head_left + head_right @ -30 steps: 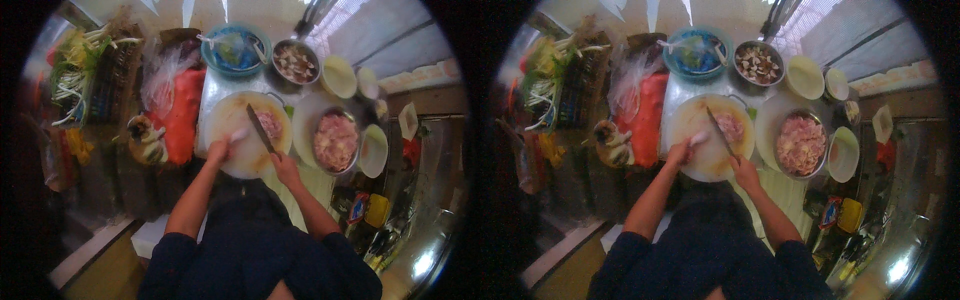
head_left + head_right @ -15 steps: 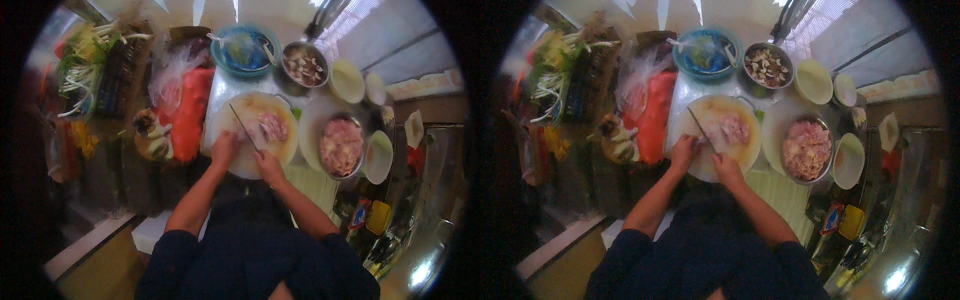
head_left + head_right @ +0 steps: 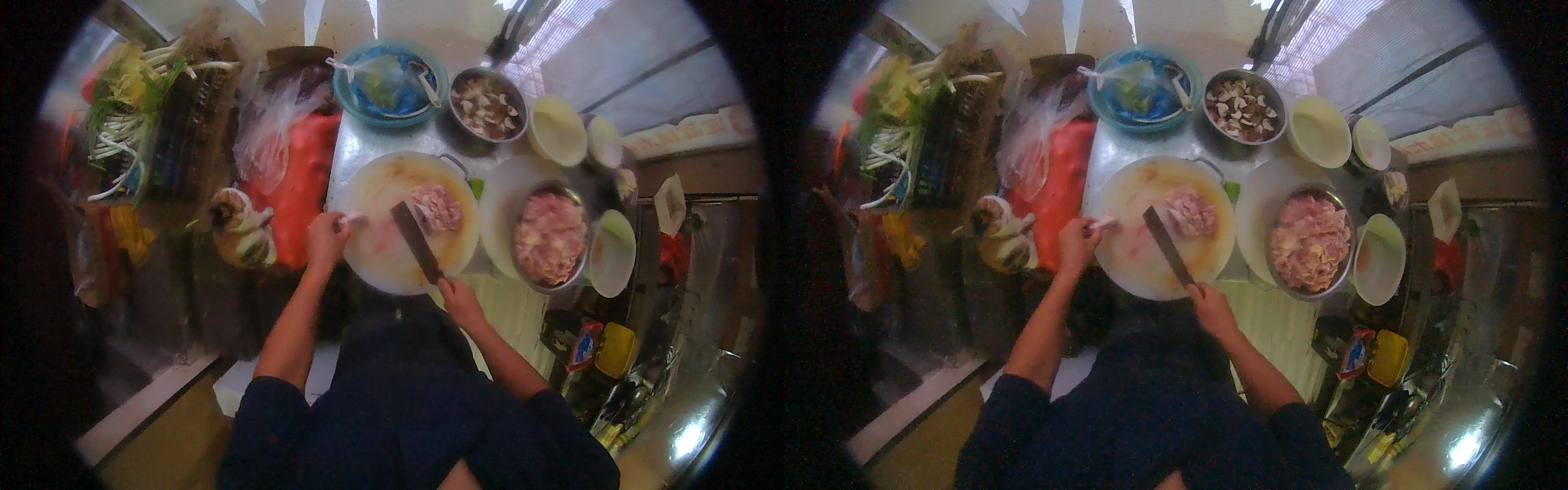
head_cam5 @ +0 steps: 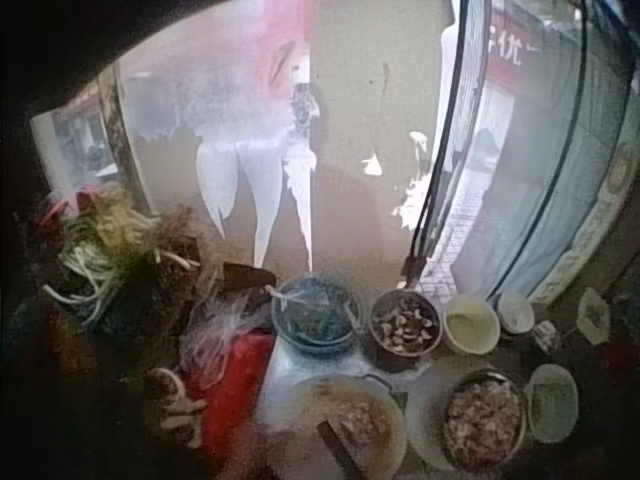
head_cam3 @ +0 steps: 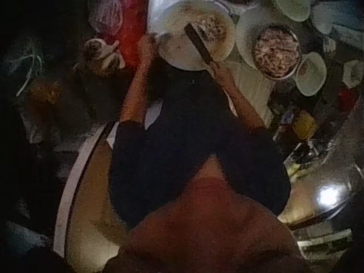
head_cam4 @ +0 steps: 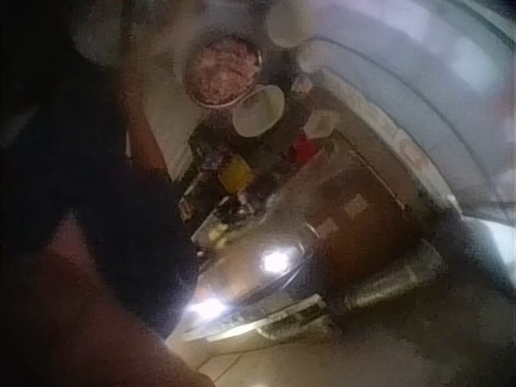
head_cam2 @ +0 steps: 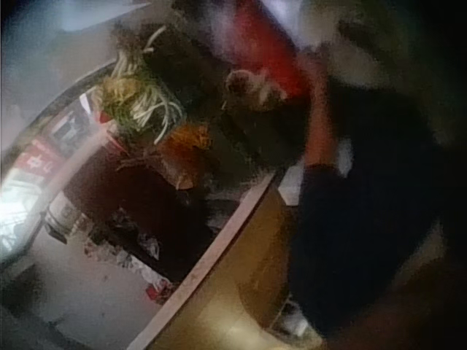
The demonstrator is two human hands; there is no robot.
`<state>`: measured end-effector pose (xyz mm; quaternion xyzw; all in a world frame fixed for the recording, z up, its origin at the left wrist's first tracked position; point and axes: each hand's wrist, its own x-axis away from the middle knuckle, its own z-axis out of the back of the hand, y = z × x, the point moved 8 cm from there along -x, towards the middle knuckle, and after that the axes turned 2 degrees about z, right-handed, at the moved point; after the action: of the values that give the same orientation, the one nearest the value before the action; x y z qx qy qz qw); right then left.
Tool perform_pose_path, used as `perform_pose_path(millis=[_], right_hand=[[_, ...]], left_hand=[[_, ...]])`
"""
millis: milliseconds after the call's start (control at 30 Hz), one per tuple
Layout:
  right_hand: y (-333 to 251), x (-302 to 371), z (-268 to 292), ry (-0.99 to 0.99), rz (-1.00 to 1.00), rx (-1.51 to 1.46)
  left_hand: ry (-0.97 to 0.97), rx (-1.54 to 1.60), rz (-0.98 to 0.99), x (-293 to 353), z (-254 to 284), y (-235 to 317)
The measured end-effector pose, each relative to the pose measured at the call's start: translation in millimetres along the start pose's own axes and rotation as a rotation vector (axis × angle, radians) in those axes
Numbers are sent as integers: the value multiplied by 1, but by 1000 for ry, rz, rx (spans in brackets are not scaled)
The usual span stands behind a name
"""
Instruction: The person uses a cleaver to chop raw meat on a cutting board and transfers the pieces into a metal bowl. A cat is present on the counter nearby during the task.
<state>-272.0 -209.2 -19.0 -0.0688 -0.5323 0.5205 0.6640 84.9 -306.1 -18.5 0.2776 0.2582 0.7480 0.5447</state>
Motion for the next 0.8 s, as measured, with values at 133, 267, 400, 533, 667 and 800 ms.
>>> perform_pose_path(millis=[133, 267, 400, 533, 667, 800], right_hand=[[-42, -4, 7, 28, 34, -61], [-134, 6, 31, 172, 282, -65], [-193, 33, 42, 275, 625, -156], [-168, -11, -5, 147, 461, 1], [-101, -59, -39, 48, 178, 299], [-72, -59, -34, 56, 221, 198]], left_hand=[[-297, 383, 189, -5, -41, -6], [-201, 207, 30, -3, -69, 4], [-82, 28, -54, 5, -76, 1], [-73, 32, -82, 9, -67, 10], [-112, -29, -62, 14, -61, 30], [-149, -34, -96, 17, -57, 44]])
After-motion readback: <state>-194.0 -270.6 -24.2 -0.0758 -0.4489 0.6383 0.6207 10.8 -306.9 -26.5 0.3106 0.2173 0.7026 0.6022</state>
